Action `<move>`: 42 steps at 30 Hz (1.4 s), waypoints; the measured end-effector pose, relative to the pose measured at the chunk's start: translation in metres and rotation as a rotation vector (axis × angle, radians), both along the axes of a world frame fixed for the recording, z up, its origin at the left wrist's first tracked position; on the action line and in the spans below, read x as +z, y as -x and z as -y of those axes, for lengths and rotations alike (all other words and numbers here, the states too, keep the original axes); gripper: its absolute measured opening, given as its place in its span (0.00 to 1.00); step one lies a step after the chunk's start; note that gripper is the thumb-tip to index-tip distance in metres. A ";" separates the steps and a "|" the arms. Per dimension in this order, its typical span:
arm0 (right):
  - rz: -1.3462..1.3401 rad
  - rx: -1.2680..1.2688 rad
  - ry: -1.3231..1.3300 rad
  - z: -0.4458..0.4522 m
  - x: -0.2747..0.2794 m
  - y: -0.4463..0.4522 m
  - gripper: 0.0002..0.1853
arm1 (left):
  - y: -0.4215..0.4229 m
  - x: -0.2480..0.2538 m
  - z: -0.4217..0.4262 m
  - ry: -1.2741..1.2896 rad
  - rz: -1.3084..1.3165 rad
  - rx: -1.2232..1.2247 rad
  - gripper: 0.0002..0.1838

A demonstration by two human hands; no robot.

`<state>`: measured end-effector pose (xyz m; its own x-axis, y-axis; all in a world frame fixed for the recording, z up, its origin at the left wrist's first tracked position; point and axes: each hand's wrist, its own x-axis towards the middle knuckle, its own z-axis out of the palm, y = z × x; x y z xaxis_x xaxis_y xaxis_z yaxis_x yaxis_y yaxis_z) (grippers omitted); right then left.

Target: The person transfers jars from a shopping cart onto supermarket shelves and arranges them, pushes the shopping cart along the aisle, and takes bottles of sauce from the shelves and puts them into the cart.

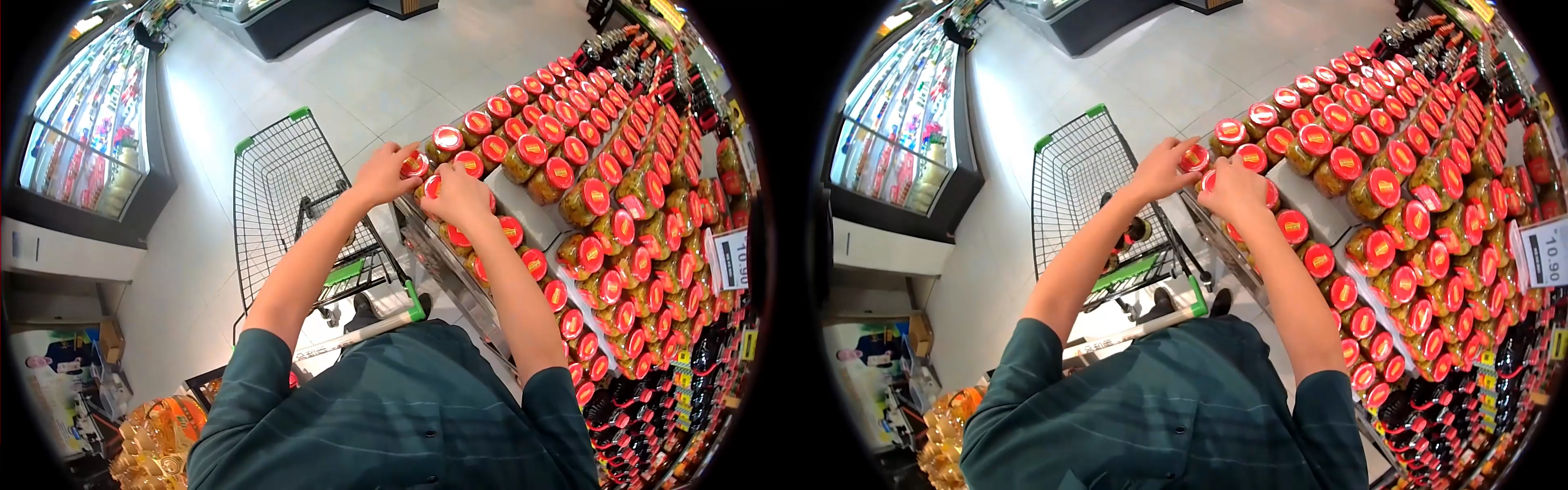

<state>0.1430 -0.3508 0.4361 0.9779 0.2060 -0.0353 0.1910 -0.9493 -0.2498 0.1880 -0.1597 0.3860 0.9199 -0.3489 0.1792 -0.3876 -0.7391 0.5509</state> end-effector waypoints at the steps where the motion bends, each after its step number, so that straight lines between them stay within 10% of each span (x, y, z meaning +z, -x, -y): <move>1: -0.015 -0.004 -0.005 0.000 0.002 0.000 0.30 | -0.002 0.007 -0.001 -0.042 0.001 -0.045 0.38; 26: 0.094 0.464 -0.082 0.018 0.016 0.001 0.27 | -0.043 0.024 -0.001 -0.231 -0.201 -0.363 0.36; 42: 0.092 0.484 -0.012 0.024 0.000 -0.001 0.28 | -0.035 0.011 -0.002 -0.457 0.242 -0.524 0.27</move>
<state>0.1443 -0.3752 0.4363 0.7689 0.6373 0.0516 0.6310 -0.7434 -0.2217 0.2233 -0.1576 0.3965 0.5654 -0.8202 0.0876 -0.8245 -0.5591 0.0871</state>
